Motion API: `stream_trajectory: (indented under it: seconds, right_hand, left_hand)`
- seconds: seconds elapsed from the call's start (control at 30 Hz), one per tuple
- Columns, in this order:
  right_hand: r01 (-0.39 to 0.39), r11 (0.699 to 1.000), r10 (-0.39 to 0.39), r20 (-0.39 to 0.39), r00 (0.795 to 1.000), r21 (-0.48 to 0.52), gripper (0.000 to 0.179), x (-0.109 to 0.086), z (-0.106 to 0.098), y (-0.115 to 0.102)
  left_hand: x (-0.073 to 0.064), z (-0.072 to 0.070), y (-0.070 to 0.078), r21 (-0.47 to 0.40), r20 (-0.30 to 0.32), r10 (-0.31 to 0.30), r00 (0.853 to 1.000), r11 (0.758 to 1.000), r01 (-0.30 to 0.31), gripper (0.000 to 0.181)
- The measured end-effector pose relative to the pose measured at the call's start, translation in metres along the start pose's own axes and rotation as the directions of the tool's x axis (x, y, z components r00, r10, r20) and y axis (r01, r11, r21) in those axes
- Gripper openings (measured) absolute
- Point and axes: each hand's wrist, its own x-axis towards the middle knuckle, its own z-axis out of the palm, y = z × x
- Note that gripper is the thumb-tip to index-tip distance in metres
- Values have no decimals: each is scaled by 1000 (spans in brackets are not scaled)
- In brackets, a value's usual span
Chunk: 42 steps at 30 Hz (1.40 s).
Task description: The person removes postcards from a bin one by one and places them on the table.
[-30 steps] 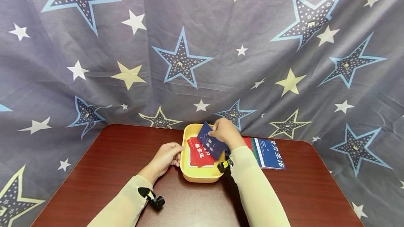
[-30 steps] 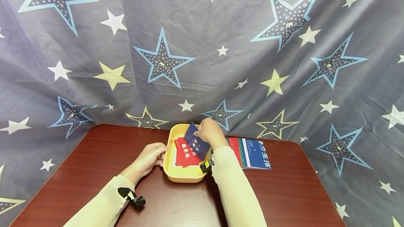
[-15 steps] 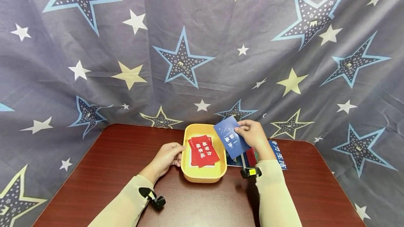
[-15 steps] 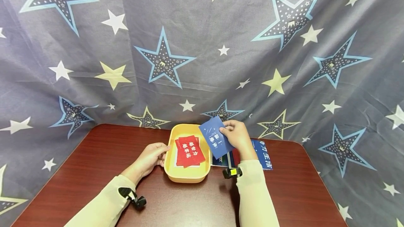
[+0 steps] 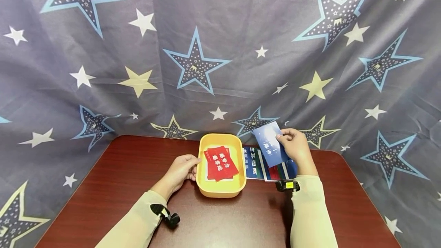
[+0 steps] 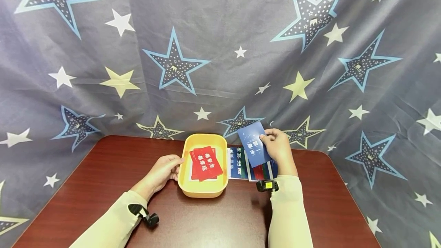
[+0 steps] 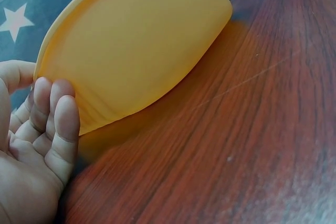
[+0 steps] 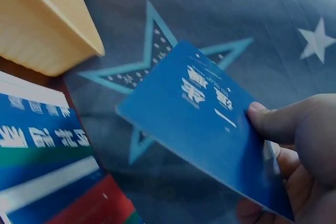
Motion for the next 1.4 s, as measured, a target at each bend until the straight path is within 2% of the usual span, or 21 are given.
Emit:
stream_trajectory:
  seconds: [0.13, 0.27, 0.6, 0.73, 0.9, 1.03, 1.17, 1.23, 1.27, 1.4]
  right_hand:
    - [-21, 999, 20, -63, 998, -29, 33, 1, -12, 9]
    - [-92, 995, 85, -126, 988, -49, 30, 2, -22, 28]
    - [-279, 953, 256, -178, 950, -116, 38, -2, -47, 77]
    - [-319, 940, 297, -174, 939, -119, 35, -4, -48, 96]
    - [-328, 937, 314, -121, 942, -119, 35, -3, -40, 108]
    - [-337, 932, 330, -78, 941, -133, 35, 6, -33, 125]
    - [-334, 919, 319, -101, 942, -210, 31, 21, -26, 158]
    - [-337, 906, 322, -99, 941, -256, 30, 24, -25, 168]
    - [-341, 898, 323, -108, 940, -280, 30, 24, -24, 171]
    - [-366, 880, 358, -83, 930, -302, 35, 10, -27, 148]
  left_hand:
    - [-1, -1, 1, -6, 0, 1, 1000, 1000, -1, 21]
    - [-2, -3, 1, 0, -2, 5, 1000, 1000, -5, 21]
    - [-2, -4, 2, 1, -7, 6, 1000, 1000, -6, 20]
    - [-1, -3, 1, 3, -2, 5, 1000, 1000, -5, 20]
    - [0, -3, -2, -8, -8, -7, 1000, 1000, 7, 18]
    - [1, -2, -2, 0, -10, -6, 1000, 1000, 6, 17]
    - [1, -1, -1, 6, -18, -3, 1000, 1000, 3, 18]
    - [1, -1, -1, 8, -20, -6, 1000, 1000, 6, 17]
    - [1, -1, -1, 10, -19, -8, 1000, 1000, 8, 17]
    - [0, -1, -1, 16, -11, -2, 1000, 1000, 2, 18]
